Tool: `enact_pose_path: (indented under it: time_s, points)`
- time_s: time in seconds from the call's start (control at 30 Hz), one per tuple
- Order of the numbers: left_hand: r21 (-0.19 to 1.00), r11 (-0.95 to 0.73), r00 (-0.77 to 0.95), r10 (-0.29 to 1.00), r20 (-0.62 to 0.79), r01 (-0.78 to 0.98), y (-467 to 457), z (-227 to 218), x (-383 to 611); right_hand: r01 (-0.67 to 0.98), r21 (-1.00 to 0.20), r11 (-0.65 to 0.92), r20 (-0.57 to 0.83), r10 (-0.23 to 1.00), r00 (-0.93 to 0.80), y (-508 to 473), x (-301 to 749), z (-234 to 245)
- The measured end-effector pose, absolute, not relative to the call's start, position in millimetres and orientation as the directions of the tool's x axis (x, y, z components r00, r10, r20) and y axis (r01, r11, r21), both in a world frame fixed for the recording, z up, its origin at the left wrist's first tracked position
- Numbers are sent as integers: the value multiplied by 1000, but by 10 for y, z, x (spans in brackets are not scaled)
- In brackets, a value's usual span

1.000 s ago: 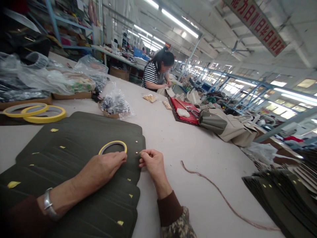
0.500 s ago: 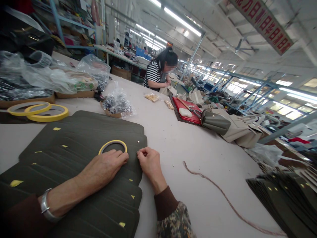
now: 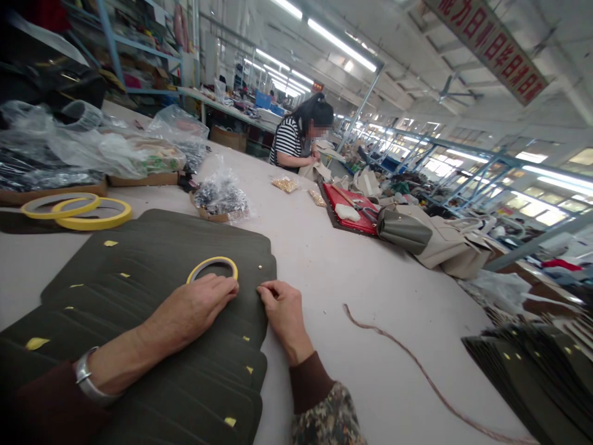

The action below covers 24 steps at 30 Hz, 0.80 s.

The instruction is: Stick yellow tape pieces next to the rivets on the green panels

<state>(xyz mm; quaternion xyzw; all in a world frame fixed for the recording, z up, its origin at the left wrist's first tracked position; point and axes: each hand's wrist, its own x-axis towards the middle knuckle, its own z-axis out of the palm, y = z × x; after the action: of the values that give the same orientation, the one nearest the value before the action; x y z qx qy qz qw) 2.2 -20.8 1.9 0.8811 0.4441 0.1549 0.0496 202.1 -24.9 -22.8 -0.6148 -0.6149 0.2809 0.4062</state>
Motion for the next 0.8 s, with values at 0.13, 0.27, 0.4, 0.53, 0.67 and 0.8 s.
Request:
enact_pose_path:
  time_s: [0.13,0.27,0.4,0.53,0.67,0.8]
  points:
    - [256,-531,449,836,315,808,-49,-4,-110,723,-666,181,240,971,-22,-176,1996,-172]
    - [255,-504,413,846,337,825,56,-25,-180,686,-695,216,266,963,-35,-125,2065,-171]
    - [226,-513,432,841,324,828,68,3,-200,712,-651,262,327,944,-48,-107,2103,-250]
    - [207,-522,471,846,252,827,47,86,-254,724,-633,274,314,946,-84,-129,2104,-294]
    - [213,-579,559,816,150,787,-3,114,-339,754,-590,290,310,943,-121,-157,2104,-292]
    - [251,-579,566,814,130,776,-98,91,-370,771,-556,311,317,936,-149,-163,2097,-288]
